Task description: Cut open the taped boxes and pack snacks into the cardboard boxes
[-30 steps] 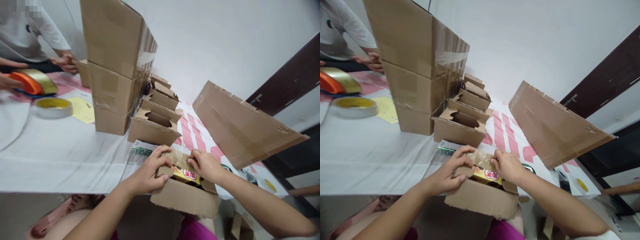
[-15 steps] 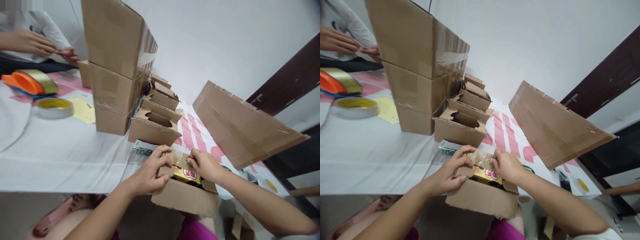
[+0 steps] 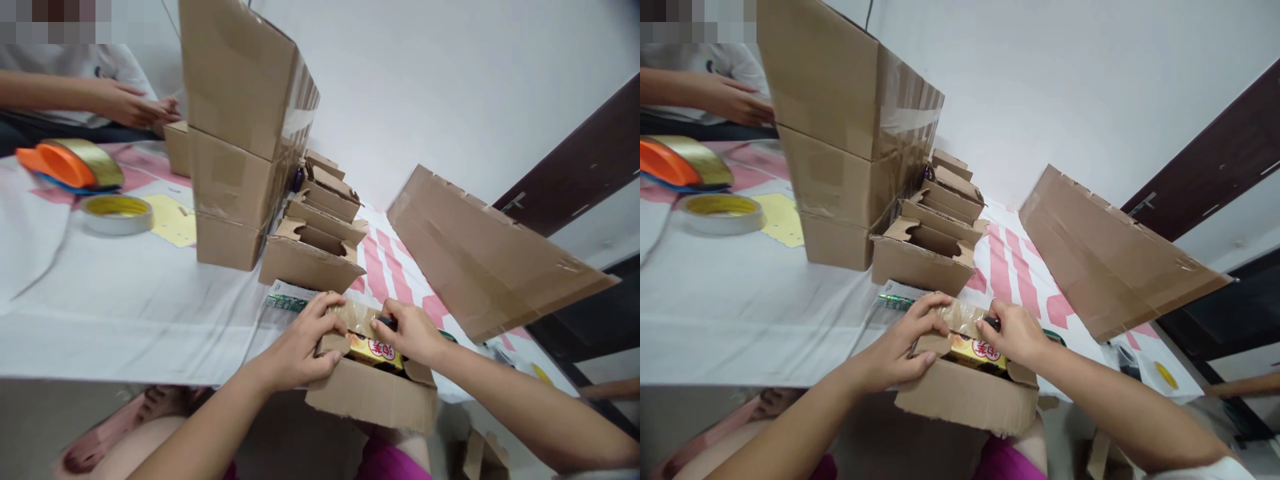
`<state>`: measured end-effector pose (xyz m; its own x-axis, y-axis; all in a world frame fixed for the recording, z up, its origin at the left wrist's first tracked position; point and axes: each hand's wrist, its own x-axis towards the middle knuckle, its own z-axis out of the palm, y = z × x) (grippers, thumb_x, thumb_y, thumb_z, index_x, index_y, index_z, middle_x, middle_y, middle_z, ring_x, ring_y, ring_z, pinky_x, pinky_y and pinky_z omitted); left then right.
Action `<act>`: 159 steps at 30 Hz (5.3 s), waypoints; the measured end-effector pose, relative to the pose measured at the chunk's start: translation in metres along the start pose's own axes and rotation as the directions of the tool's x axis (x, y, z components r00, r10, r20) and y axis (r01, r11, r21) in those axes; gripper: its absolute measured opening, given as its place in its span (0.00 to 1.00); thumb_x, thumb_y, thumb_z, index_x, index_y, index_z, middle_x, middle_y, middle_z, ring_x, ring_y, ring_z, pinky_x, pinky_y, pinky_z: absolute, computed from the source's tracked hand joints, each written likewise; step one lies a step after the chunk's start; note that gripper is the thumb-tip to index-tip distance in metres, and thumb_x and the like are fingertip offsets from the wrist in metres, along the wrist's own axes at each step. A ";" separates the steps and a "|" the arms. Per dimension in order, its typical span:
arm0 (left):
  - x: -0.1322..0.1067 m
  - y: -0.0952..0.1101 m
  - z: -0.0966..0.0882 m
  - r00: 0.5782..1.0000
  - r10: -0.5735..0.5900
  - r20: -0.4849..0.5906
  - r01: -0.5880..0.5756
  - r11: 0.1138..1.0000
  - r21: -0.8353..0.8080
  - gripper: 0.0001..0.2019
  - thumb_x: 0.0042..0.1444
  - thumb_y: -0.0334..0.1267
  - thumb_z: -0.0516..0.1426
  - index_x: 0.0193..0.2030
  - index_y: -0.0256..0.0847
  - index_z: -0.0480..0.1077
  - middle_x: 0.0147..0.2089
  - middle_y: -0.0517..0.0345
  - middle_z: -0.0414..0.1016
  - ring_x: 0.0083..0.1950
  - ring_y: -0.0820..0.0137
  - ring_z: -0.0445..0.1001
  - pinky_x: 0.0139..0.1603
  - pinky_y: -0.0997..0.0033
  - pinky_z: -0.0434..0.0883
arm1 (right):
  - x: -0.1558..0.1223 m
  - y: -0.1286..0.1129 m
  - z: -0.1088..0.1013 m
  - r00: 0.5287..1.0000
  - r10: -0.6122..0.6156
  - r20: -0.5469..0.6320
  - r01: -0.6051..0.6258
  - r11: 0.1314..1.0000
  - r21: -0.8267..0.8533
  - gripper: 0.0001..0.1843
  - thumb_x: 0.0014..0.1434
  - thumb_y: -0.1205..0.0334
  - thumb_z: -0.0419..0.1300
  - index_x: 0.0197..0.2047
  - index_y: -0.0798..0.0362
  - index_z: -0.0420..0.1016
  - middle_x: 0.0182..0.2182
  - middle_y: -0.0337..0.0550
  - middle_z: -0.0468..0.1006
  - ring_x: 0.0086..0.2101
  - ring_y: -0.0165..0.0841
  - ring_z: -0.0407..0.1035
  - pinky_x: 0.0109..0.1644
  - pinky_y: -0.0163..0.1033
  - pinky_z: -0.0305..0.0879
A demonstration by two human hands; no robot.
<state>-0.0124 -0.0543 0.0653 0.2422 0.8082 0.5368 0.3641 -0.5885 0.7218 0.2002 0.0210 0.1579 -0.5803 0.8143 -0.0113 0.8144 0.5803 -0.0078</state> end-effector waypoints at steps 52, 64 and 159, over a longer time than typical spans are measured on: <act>-0.001 -0.002 0.004 1.000 0.021 -0.019 -0.020 1.000 0.019 0.12 0.51 0.36 0.56 0.44 0.43 0.68 0.63 0.50 0.55 0.66 0.55 0.52 0.67 0.50 0.53 | 0.014 0.010 -0.013 0.966 0.110 0.233 -0.102 0.994 -0.045 0.06 0.60 0.59 0.54 0.35 0.50 0.60 0.29 0.40 0.74 0.28 0.31 0.65 0.28 0.33 0.49; -0.001 -0.001 0.006 1.000 0.005 -0.011 -0.005 1.000 0.021 0.14 0.48 0.34 0.56 0.44 0.43 0.67 0.63 0.51 0.54 0.66 0.56 0.52 0.67 0.50 0.53 | 0.012 0.004 -0.008 0.980 0.028 0.198 -0.006 0.994 -0.113 0.05 0.61 0.60 0.53 0.36 0.50 0.59 0.31 0.43 0.76 0.31 0.34 0.69 0.29 0.35 0.48; 0.000 0.000 0.004 1.000 0.006 0.001 -0.006 1.000 0.030 0.13 0.50 0.36 0.56 0.44 0.43 0.67 0.64 0.51 0.54 0.67 0.55 0.49 0.68 0.49 0.51 | 0.031 0.057 -0.024 0.847 -0.524 -0.094 0.531 0.843 0.086 0.09 0.59 0.69 0.53 0.43 0.52 0.70 0.38 0.46 0.78 0.38 0.32 0.73 0.42 0.37 0.69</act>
<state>-0.0089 -0.0544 0.0637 0.2450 0.8048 0.5406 0.3891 -0.5924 0.7054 0.2287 0.0795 0.1815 -0.9178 0.3869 0.0887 0.3784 0.9203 -0.0990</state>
